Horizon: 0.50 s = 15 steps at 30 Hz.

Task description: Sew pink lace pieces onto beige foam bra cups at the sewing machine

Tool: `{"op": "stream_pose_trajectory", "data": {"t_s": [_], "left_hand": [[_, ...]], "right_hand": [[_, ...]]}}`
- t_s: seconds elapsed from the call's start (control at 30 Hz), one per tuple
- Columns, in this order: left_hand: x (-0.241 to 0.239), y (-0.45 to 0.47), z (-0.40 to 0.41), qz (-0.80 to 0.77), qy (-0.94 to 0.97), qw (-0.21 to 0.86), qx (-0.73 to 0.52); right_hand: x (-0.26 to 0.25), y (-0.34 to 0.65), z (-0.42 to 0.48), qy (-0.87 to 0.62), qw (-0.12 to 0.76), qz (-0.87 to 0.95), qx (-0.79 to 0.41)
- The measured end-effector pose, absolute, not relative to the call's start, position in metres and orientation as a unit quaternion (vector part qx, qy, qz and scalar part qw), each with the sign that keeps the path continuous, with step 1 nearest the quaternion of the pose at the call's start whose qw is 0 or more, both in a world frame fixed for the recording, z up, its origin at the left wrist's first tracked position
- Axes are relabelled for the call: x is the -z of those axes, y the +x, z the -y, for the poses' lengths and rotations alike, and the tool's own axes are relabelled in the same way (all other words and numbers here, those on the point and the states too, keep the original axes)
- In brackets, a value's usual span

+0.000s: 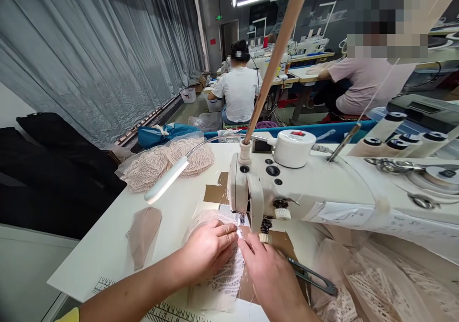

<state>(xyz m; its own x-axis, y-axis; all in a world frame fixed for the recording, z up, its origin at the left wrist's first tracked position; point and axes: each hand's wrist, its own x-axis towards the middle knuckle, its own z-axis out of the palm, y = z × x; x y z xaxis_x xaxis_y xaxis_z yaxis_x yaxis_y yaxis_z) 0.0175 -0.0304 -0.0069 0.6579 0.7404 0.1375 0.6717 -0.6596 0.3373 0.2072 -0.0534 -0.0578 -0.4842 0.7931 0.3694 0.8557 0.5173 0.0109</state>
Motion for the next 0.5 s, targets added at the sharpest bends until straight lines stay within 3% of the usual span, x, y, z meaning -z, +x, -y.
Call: {"op": "stream_pose_trajectory", "data": {"t_s": [0.2,0.5], "left_hand": [[0.028,0.018,0.016,-0.376,0.912,0.081,-0.141],[0.017,0.013,-0.004,-0.344,0.927,0.089,-0.121]], "right_hand": [[0.049,0.205,0.046,-0.487,0.169,0.847,0.126],[0.042,0.199,0.042,-0.533,0.094,0.835,0.100]]}}
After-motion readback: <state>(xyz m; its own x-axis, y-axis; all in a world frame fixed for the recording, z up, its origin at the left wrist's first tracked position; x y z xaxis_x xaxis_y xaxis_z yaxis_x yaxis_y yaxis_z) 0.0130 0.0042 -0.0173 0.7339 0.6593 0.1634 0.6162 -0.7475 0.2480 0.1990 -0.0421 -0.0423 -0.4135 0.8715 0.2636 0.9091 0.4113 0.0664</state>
